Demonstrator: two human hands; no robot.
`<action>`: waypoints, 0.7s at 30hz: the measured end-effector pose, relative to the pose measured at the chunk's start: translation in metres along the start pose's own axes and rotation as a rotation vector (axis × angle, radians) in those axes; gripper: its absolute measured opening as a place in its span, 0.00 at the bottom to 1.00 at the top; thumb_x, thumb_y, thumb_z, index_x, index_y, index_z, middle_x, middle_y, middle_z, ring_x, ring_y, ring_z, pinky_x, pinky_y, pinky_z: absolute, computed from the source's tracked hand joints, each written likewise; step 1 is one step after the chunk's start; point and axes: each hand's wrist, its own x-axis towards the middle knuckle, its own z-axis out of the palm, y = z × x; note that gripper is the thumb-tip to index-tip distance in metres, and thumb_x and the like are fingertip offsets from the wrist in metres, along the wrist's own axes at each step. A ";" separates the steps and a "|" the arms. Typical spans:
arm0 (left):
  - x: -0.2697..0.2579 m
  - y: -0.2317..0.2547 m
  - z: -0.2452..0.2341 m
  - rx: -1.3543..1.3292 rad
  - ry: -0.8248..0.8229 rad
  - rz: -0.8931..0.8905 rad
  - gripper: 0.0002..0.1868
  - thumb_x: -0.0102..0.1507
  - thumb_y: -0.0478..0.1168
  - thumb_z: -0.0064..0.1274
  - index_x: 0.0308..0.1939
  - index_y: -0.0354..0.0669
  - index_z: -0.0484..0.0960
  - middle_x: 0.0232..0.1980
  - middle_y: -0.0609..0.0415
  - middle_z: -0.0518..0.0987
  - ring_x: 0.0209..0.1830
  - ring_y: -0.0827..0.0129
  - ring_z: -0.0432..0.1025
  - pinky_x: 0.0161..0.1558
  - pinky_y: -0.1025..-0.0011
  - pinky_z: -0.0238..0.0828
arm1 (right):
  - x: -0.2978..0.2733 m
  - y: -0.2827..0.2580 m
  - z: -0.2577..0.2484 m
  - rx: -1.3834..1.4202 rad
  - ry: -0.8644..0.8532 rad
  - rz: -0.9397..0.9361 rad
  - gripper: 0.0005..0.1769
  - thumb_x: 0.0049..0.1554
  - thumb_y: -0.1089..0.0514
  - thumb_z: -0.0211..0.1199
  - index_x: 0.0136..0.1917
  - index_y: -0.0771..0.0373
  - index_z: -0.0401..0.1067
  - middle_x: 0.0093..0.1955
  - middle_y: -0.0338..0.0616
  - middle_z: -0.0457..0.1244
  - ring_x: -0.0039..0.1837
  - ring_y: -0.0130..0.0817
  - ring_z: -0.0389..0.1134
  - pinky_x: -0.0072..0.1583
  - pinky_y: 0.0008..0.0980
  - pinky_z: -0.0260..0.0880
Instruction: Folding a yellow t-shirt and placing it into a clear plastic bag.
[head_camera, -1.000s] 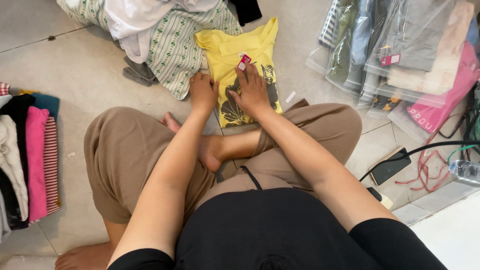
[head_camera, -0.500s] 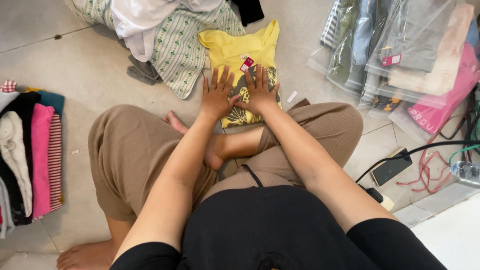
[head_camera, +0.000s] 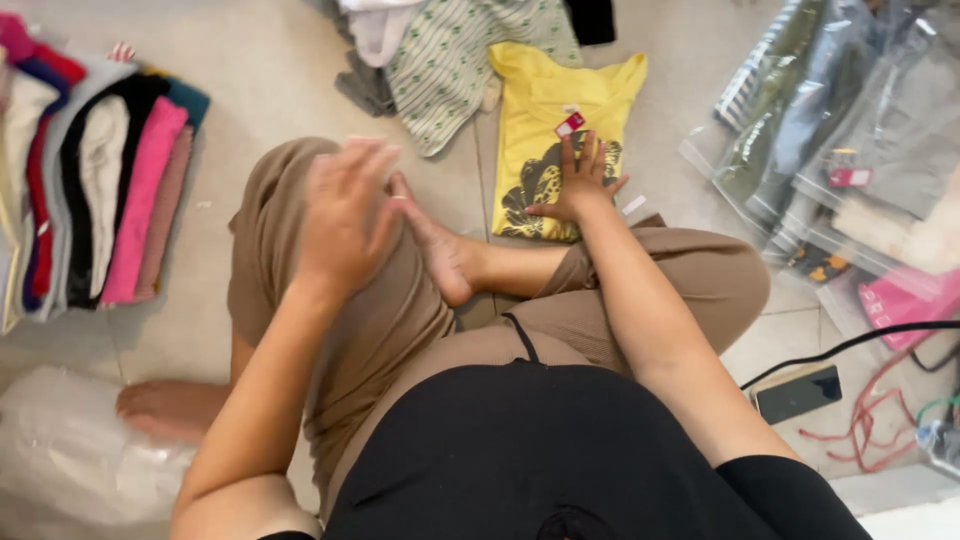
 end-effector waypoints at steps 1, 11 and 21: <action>-0.027 -0.009 -0.031 0.062 0.321 -0.010 0.27 0.74 0.53 0.47 0.71 0.42 0.76 0.71 0.47 0.70 0.72 0.50 0.63 0.72 0.51 0.54 | -0.001 -0.003 -0.004 0.026 -0.010 0.015 0.80 0.46 0.22 0.72 0.88 0.49 0.21 0.87 0.53 0.13 0.87 0.54 0.14 0.72 0.91 0.25; -0.430 -0.097 -0.039 0.233 0.226 -1.677 0.31 0.77 0.56 0.46 0.77 0.42 0.59 0.77 0.37 0.54 0.75 0.40 0.50 0.65 0.33 0.51 | 0.016 0.000 0.008 -0.013 0.060 0.033 0.72 0.50 0.27 0.68 0.88 0.51 0.24 0.87 0.52 0.14 0.87 0.55 0.17 0.77 0.78 0.29; -0.466 -0.125 -0.058 0.601 -0.204 -1.334 0.19 0.63 0.34 0.56 0.58 0.31 0.78 0.53 0.35 0.79 0.42 0.40 0.79 0.43 0.53 0.77 | 0.020 0.008 0.012 0.075 0.098 -0.010 0.69 0.53 0.30 0.70 0.88 0.50 0.27 0.87 0.53 0.16 0.87 0.58 0.20 0.75 0.78 0.42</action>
